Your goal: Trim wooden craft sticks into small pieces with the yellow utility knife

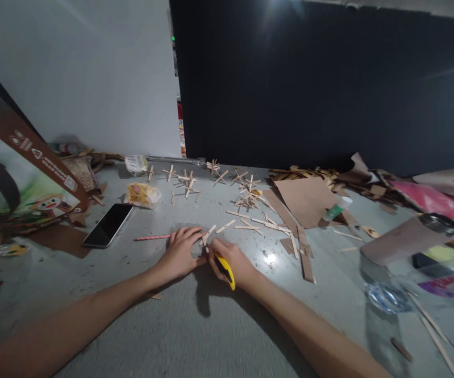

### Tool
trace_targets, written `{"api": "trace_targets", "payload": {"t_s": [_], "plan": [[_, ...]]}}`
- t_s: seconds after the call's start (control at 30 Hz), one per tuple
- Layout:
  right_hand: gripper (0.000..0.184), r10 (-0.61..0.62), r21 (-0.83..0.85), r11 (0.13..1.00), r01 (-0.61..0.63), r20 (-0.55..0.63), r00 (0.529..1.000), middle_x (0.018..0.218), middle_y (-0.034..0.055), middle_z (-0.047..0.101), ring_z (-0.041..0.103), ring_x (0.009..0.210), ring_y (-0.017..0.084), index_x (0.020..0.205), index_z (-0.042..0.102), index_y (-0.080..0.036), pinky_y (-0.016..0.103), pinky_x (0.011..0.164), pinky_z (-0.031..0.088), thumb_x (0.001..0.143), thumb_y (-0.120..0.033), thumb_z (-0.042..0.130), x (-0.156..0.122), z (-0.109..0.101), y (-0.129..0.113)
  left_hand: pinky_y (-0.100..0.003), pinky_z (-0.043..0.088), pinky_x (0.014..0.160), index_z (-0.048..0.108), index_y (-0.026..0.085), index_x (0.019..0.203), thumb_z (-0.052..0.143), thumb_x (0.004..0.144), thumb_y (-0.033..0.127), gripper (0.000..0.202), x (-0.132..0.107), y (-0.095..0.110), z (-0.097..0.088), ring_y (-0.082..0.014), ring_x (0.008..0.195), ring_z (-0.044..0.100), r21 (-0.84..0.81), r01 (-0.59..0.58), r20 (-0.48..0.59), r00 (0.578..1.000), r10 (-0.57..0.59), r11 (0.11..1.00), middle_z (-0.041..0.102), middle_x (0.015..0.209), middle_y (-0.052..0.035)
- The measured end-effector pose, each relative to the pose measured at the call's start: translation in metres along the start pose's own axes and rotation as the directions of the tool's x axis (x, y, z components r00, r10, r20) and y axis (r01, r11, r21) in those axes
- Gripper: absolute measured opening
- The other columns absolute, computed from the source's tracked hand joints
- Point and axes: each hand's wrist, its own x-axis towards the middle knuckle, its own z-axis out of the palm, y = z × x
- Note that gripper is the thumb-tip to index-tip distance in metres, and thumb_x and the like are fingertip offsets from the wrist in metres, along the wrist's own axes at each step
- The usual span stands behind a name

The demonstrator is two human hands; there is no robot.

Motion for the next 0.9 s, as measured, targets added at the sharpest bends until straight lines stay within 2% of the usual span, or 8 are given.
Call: {"api": "trace_targets", "payload": {"t_s": [0.17,0.3,0.43,0.5,0.57,0.67,0.8,0.9], "plan": [[0.016,0.025,0.057,0.998,-0.027,0.022,0.999,0.076,0.0018,0.059,0.058,0.065,0.017,0.082,0.043,-0.026,0.026,0.061,0.044,0.091,-0.019,0.055,0.009,-0.001,-0.006,-0.055,0.036,0.115,0.070,0.027,0.134,0.086,0.079,0.041,0.059,0.002,-0.001,0.002,-0.0371,0.141,0.048,0.022,-0.002,0.010,1.000,0.002,1.000,0.062,0.150,-0.0116],[0.025,0.216,0.213,0.957,-0.199,-0.063,0.974,0.064,-0.0018,0.058,0.054,0.054,0.015,0.076,0.042,-0.027,0.026,0.057,0.043,0.093,-0.032,0.060,0.015,0.003,-0.006,-0.056,0.036,0.116,0.072,0.030,0.129,0.086,0.079,0.043,0.053,0.003,0.001,0.000,-0.0365,0.139,0.049,0.001,0.001,-0.005,1.000,-0.001,1.000,0.063,0.148,-0.0092],[0.033,0.345,0.305,0.905,-0.296,-0.120,0.931,0.055,-0.0037,0.056,0.053,0.047,0.015,0.073,0.041,-0.027,0.026,0.051,0.042,0.098,-0.044,0.056,0.018,0.007,-0.006,-0.055,0.036,0.116,0.074,0.029,0.126,0.087,0.077,0.043,0.052,0.004,0.002,0.000,-0.0362,0.139,0.050,-0.017,0.006,-0.015,1.000,-0.007,1.000,0.064,0.147,-0.0091],[0.036,0.447,0.425,0.830,-0.363,-0.117,0.887,0.052,-0.0041,0.057,0.054,0.045,0.015,0.071,0.044,-0.027,0.027,0.049,0.043,0.095,-0.050,0.059,0.019,0.009,-0.005,-0.055,0.035,0.115,0.075,0.030,0.124,0.087,0.077,0.042,0.050,0.004,0.001,0.000,-0.0359,0.138,0.050,-0.021,0.002,-0.024,1.000,-0.002,1.000,0.065,0.146,-0.0085],[0.036,0.565,0.580,0.702,-0.413,-0.101,0.819,0.050,-0.0043,0.058,0.055,0.044,0.016,0.070,0.048,-0.027,0.027,0.047,0.044,0.088,-0.051,0.067,0.019,0.013,-0.003,-0.055,0.036,0.115,0.076,0.030,0.122,0.087,0.077,0.040,0.047,0.004,0.001,0.001,-0.0356,0.137,0.051,-0.024,-0.007,-0.030,1.000,0.006,1.000,0.065,0.145,-0.0078],[0.031,0.680,0.724,0.549,-0.418,-0.097,0.727,0.050,-0.0042,0.059,0.056,0.043,0.017,0.070,0.051,-0.027,0.028,0.044,0.045,0.080,-0.047,0.072,0.018,0.020,0.001,-0.053,0.037,0.114,0.077,0.030,0.119,0.086,0.077,0.041,0.045,0.004,0.000,0.002,-0.0355,0.137,0.051,-0.020,-0.017,-0.035,0.999,0.017,1.000,0.065,0.144,-0.0078],[0.021,0.748,0.807,0.436,-0.399,-0.079,0.659,0.056,0.0004,0.064,0.061,0.046,0.019,0.075,0.055,-0.025,0.030,0.044,0.050,0.077,-0.042,0.068,0.020,0.025,0.009,-0.052,0.038,0.112,0.077,0.028,0.116,0.087,0.077,0.041,0.041,0.003,0.001,0.000,-0.0344,0.135,0.052,-0.010,-0.016,-0.030,0.999,0.016,1.000,0.067,0.142,-0.0080],[0.017,0.773,0.849,0.366,-0.382,-0.048,0.633,0.058,0.0040,0.066,0.063,0.048,0.020,0.074,0.059,-0.023,0.030,0.045,0.052,0.074,-0.037,0.068,0.024,0.022,0.015,-0.051,0.039,0.111,0.075,0.027,0.116,0.089,0.075,0.036,0.044,0.003,0.004,-0.001,-0.0338,0.137,0.052,-0.019,-0.004,-0.026,1.000,0.003,1.000,0.067,0.142,-0.0077]]}}
